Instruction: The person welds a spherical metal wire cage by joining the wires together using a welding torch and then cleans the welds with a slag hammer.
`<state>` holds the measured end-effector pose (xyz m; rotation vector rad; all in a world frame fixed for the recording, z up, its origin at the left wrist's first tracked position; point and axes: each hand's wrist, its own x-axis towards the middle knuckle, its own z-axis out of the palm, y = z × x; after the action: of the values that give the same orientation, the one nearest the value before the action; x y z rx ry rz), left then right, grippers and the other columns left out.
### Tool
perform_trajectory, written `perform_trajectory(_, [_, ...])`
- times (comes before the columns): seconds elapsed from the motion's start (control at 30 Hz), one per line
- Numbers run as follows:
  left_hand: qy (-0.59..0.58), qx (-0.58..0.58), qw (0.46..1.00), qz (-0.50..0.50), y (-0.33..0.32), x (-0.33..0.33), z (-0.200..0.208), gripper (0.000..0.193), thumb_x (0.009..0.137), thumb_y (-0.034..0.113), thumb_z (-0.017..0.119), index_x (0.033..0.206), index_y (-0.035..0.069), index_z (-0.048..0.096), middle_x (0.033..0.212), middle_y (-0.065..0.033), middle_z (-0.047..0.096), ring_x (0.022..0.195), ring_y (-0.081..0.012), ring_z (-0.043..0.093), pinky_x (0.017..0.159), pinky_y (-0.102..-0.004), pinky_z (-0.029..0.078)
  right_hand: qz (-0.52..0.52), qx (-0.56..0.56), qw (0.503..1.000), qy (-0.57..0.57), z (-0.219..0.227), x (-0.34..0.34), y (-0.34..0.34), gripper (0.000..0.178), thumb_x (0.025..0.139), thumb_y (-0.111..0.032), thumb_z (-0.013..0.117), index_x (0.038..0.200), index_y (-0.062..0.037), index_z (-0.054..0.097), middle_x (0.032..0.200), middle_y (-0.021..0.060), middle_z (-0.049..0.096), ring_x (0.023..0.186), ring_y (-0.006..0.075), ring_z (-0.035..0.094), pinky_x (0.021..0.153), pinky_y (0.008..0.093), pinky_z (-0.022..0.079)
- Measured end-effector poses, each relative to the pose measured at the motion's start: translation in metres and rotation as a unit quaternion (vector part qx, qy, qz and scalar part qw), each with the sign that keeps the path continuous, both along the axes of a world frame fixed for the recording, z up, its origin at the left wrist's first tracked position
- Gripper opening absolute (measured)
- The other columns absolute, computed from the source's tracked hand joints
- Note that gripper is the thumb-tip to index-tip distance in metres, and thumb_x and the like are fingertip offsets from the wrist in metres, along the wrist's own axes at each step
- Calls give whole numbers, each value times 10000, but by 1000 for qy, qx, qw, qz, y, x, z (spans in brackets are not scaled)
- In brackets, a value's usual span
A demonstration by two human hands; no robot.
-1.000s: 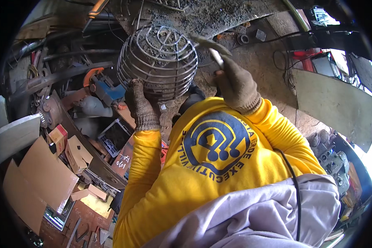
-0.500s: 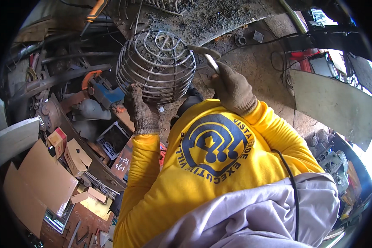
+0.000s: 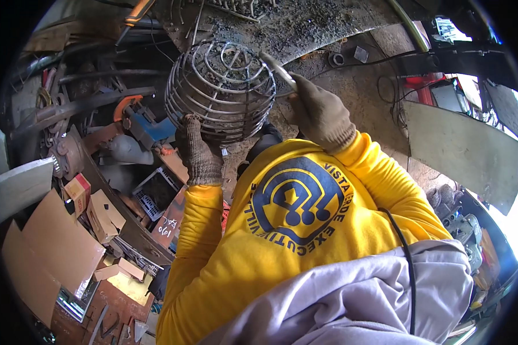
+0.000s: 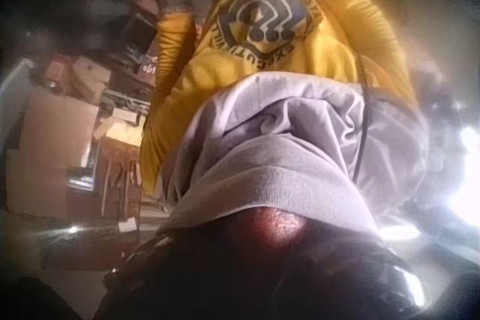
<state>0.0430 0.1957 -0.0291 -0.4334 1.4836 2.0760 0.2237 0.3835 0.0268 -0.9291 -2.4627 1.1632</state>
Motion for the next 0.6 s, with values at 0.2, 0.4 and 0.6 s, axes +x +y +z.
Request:
perform_trajectory(0.2, [-9, -41, 998, -40, 1, 1, 10, 389, 932, 245, 671, 1265, 87, 549, 1236, -89, 573, 1113, -231, 587, 912, -402, 531, 33, 35, 998, -37, 11, -2, -1, 415, 935, -205, 645, 1315, -62, 559, 900, 191, 704, 783, 383, 706, 658, 434, 572])
perform_trajectory(0.4, [31, 17, 997, -71, -6, -9, -7, 479, 915, 268, 706, 1318, 77, 532, 1267, -108, 576, 1139, -253, 587, 962, -425, 524, 19, 60, 995, 76, 2, 4, 5, 428, 920, -209, 662, 1313, -80, 554, 844, 172, 701, 742, 379, 702, 626, 438, 566])
perform_trajectory(0.6, [-10, -37, 999, -18, 6, 3, 16, 441, 938, 289, 690, 1304, 70, 580, 1275, -98, 627, 1146, -242, 607, 972, -414, 513, -23, 76, 996, 48, 0, 3, 1, 409, 918, -211, 661, 1297, -81, 577, 845, 170, 697, 734, 375, 700, 635, 444, 564])
